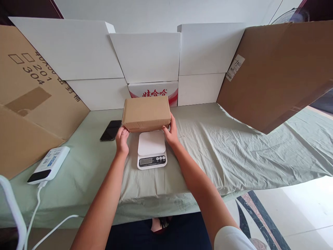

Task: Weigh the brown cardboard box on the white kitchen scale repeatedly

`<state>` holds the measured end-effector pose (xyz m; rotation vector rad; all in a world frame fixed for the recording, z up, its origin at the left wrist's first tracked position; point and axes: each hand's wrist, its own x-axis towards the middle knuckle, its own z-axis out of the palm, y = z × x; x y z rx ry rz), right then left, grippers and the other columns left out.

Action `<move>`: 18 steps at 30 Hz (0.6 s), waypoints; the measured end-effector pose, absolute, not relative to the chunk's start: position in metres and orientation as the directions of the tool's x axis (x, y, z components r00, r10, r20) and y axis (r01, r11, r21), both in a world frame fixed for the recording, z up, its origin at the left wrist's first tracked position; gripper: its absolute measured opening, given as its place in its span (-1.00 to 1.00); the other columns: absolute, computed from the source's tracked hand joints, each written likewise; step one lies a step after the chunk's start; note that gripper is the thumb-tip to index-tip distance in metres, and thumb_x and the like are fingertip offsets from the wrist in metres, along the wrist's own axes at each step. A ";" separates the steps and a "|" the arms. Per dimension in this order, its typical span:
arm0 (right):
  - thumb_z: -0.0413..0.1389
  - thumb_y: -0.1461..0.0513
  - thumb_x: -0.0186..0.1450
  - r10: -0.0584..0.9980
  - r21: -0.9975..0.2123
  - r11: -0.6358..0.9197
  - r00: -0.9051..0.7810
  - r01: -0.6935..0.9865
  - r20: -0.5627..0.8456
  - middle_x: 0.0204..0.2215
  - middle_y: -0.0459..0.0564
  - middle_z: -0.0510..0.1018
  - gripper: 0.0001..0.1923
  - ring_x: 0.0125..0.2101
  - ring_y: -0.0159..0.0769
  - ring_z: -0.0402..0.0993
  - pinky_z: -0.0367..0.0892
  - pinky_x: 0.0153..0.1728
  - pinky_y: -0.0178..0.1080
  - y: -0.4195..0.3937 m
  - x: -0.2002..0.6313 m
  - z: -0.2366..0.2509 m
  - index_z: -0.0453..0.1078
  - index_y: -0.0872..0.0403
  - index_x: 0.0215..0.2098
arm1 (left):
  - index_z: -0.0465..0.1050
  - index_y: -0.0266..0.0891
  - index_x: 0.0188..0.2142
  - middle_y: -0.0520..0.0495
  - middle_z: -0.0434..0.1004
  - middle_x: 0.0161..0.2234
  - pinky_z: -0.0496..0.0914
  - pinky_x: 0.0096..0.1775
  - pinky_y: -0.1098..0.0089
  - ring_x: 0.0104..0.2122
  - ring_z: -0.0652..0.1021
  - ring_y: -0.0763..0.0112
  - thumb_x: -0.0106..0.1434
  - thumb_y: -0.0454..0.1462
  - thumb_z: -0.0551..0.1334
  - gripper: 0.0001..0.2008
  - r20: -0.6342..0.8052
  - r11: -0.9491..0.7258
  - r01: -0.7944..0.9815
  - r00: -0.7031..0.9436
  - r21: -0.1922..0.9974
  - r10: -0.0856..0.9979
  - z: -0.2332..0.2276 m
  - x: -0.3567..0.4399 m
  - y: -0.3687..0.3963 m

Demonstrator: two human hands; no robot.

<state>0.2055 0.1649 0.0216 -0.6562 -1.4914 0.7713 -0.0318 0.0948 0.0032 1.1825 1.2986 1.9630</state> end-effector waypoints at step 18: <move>0.04 -0.16 0.36 0.814 -0.818 0.575 -0.104 0.002 0.571 0.30 0.05 0.26 -0.34 0.31 0.03 0.18 0.17 0.33 0.07 0.074 0.248 0.025 0.12 -0.16 0.35 | 0.48 -0.20 0.11 -0.28 0.55 0.08 0.30 0.22 0.14 0.18 0.49 0.02 0.22 0.21 0.19 -0.33 0.401 -0.437 0.036 -0.472 0.899 0.786 0.000 -0.002 0.007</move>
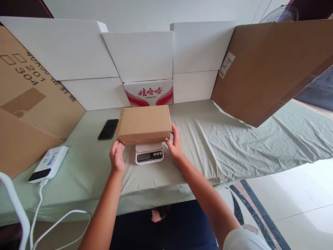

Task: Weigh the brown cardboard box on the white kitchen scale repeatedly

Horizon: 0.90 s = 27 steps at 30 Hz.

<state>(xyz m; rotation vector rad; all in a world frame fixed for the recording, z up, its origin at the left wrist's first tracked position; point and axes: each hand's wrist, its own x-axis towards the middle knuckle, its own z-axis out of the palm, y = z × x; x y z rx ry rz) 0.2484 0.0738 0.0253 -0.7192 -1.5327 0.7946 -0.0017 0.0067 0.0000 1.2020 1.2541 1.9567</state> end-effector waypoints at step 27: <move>0.06 -0.12 0.34 0.841 -0.840 0.541 -0.066 0.043 0.537 0.21 0.09 0.31 -0.41 0.20 0.01 0.27 0.28 0.20 0.12 0.079 0.246 0.016 0.14 -0.13 0.25 | 0.50 -0.20 0.00 -0.24 0.60 -0.03 0.42 0.05 0.23 0.01 0.58 0.15 0.23 0.17 0.21 -0.42 0.334 -0.409 -0.029 -0.528 0.912 0.781 -0.007 -0.003 0.009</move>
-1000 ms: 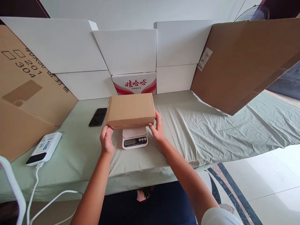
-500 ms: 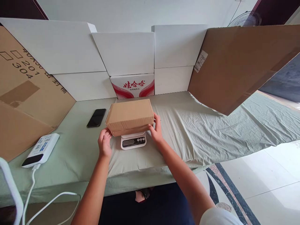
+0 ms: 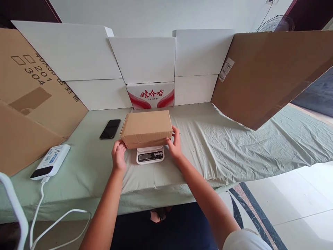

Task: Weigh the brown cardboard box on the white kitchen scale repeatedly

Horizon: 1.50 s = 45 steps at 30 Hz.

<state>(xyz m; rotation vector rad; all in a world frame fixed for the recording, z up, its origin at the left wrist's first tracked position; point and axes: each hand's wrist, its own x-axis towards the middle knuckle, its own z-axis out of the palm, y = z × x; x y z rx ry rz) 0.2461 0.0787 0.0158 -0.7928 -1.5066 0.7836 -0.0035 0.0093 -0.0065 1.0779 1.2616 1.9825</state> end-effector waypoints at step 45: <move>0.05 -0.05 0.29 0.844 -0.844 0.536 -0.009 0.018 0.536 0.12 0.10 0.33 -0.49 0.14 -0.01 0.29 0.32 0.14 0.09 0.080 0.245 0.017 0.16 -0.07 0.14 | 0.49 -0.20 0.01 -0.26 0.60 -0.03 0.42 0.05 0.20 0.02 0.58 0.13 0.19 0.18 0.24 -0.40 0.370 -0.436 -0.018 -0.495 0.900 0.786 -0.002 -0.001 0.004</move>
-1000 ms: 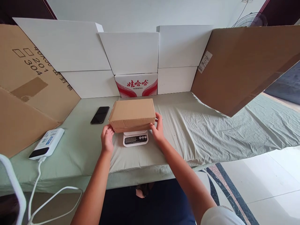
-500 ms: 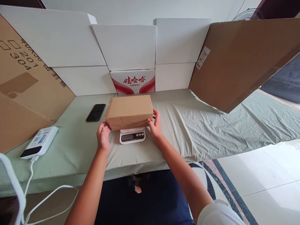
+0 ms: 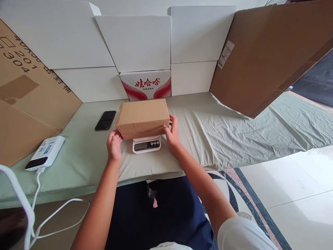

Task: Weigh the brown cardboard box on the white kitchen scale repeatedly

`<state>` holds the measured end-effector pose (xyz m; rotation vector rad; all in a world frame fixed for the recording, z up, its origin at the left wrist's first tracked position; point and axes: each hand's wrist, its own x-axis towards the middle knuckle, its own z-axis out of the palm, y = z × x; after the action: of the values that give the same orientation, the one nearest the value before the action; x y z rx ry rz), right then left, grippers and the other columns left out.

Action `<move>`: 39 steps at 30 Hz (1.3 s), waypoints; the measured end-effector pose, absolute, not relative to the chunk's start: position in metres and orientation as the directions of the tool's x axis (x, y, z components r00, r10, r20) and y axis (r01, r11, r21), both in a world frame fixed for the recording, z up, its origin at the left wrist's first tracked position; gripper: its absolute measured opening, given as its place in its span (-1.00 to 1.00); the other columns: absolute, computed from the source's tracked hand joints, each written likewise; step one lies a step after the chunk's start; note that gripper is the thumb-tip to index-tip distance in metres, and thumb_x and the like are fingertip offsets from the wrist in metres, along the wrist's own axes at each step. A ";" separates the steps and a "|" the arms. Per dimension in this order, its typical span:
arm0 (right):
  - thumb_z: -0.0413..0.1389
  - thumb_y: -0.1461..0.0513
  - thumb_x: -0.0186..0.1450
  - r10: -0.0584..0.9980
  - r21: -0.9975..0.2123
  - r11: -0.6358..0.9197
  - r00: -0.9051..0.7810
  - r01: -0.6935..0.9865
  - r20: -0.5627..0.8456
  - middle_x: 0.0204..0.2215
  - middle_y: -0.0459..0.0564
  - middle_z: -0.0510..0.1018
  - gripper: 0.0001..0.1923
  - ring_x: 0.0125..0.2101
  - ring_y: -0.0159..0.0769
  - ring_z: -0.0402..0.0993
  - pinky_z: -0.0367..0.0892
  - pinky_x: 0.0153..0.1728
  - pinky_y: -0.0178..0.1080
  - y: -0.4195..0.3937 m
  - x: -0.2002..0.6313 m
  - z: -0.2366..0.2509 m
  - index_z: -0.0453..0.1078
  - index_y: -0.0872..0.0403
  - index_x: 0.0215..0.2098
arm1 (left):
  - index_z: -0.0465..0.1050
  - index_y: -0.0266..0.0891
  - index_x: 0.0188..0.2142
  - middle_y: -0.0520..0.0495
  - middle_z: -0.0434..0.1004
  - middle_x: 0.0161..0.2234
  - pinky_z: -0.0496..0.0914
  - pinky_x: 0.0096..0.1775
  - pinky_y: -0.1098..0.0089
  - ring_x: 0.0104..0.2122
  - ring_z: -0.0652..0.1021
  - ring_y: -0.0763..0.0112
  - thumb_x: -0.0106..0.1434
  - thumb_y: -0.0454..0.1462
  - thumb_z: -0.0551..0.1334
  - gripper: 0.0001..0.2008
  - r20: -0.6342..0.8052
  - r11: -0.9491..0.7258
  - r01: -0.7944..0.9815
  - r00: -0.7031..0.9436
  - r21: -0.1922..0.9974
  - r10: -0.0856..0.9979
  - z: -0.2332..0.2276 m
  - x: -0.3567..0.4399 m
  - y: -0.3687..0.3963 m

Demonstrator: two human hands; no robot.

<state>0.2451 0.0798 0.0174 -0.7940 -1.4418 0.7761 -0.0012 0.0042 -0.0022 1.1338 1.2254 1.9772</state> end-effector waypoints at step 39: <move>0.01 -0.02 0.33 0.870 -0.869 0.493 -0.003 0.042 0.493 0.14 0.08 0.37 -0.53 0.16 0.01 0.30 0.31 0.15 0.06 0.074 0.246 0.028 0.19 -0.06 0.15 | 0.46 -0.21 0.13 -0.29 0.55 0.11 0.37 0.17 0.11 0.14 0.53 0.06 0.30 0.10 0.20 -0.43 0.372 -0.410 0.027 -0.477 0.912 0.796 -0.006 -0.001 -0.004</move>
<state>0.2460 0.0737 0.0279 -0.8524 -1.4342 0.7960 -0.0012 -0.0040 -0.0063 1.1750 1.2739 1.9369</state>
